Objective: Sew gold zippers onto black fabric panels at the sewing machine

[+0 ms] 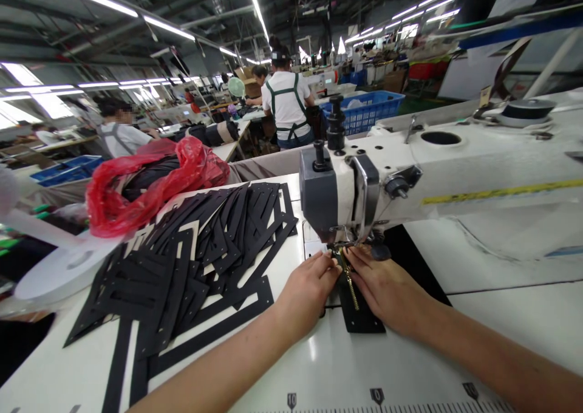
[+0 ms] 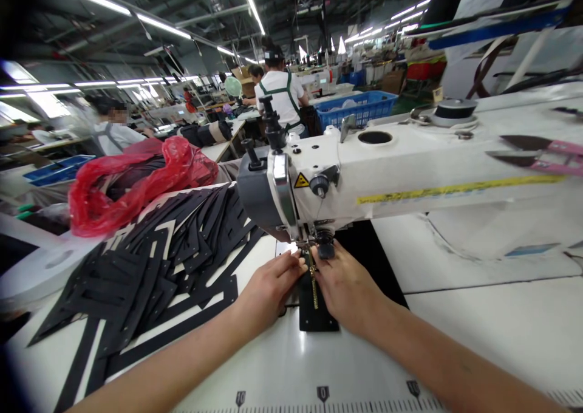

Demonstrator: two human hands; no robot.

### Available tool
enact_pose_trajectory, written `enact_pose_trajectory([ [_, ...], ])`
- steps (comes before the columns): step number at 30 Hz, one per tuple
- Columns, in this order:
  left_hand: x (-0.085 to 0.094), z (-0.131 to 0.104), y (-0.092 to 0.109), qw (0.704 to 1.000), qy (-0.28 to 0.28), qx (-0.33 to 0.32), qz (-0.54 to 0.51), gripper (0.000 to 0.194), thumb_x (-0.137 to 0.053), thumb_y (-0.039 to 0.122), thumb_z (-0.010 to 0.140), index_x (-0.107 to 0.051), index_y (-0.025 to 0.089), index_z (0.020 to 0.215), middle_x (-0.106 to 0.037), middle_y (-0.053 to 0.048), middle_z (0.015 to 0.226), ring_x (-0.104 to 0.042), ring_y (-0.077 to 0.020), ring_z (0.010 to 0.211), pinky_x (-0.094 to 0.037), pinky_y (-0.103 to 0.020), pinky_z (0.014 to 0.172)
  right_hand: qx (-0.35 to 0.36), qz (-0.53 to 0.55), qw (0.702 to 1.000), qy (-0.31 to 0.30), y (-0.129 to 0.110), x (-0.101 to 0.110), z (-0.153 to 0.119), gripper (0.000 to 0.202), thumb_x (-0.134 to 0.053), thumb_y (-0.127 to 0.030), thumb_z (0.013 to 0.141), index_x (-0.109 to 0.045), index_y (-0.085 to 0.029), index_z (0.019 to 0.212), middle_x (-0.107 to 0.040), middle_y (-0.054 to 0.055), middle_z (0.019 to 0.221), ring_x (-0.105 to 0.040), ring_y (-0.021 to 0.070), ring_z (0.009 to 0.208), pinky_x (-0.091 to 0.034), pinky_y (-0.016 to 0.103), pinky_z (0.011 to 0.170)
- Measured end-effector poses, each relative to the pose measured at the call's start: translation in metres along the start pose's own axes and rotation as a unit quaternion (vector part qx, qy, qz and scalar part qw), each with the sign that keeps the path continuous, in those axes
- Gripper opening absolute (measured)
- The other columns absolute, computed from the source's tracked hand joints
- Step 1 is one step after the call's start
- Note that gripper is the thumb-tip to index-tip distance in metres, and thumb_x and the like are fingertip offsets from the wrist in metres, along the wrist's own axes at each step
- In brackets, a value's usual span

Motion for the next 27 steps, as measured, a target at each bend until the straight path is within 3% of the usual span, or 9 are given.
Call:
enact_pose_trajectory([
  [10,-0.003,0.005,-0.011,1.000,0.006,0.016,-0.008,0.023,-0.037,0.016,0.092,-0.057,0.013,0.102,-0.057,-0.010,0.095,-0.056,-0.0200,0.092,-0.052,-0.034,0.081,-0.013,0.022,1.000,0.001,0.012,-0.002,0.013,0.025,-0.035,-0.016,0.090,-0.060,-0.015,0.095,-0.066,0.009,0.086,-0.062,0.0199,0.085,-0.048,0.037,0.085],
  [18,0.001,-0.001,-0.001,0.999,0.032,-0.001,0.010,0.023,-0.040,0.016,0.091,-0.058,0.011,0.104,-0.060,-0.012,0.097,-0.058,-0.0224,0.095,-0.051,-0.039,0.086,-0.051,0.047,0.997,0.024,0.022,-0.008,0.011,0.022,-0.041,-0.021,0.088,-0.062,-0.016,0.094,-0.068,0.007,0.092,-0.063,0.0202,0.084,-0.050,0.034,0.079],
  [22,-0.003,-0.004,-0.002,0.999,0.009,-0.011,0.053,0.028,-0.042,0.017,0.090,-0.054,0.013,0.114,-0.059,-0.013,0.103,-0.055,-0.0248,0.106,-0.047,-0.043,0.092,-0.080,0.033,0.995,0.049,0.024,-0.008,0.012,0.020,-0.045,-0.023,0.086,-0.063,-0.016,0.094,-0.069,0.007,0.091,-0.063,0.0198,0.084,-0.051,0.032,0.076],
  [27,-0.004,-0.004,-0.001,0.996,-0.007,-0.018,0.089,0.028,-0.042,0.017,0.090,-0.053,0.015,0.116,-0.057,-0.012,0.104,-0.054,-0.0231,0.105,-0.045,-0.043,0.094,-0.120,0.008,0.992,0.047,0.023,-0.007,0.016,0.016,-0.050,-0.020,0.081,-0.066,-0.018,0.083,-0.069,0.006,0.086,-0.063,0.0198,0.081,-0.050,0.030,0.075],
])
Point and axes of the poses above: each hand's wrist, its own z-axis towards the middle knuckle, its own x-axis out of the back of the hand, y = z × x, the point moved 3 cm from there along z, towards the middle knuckle
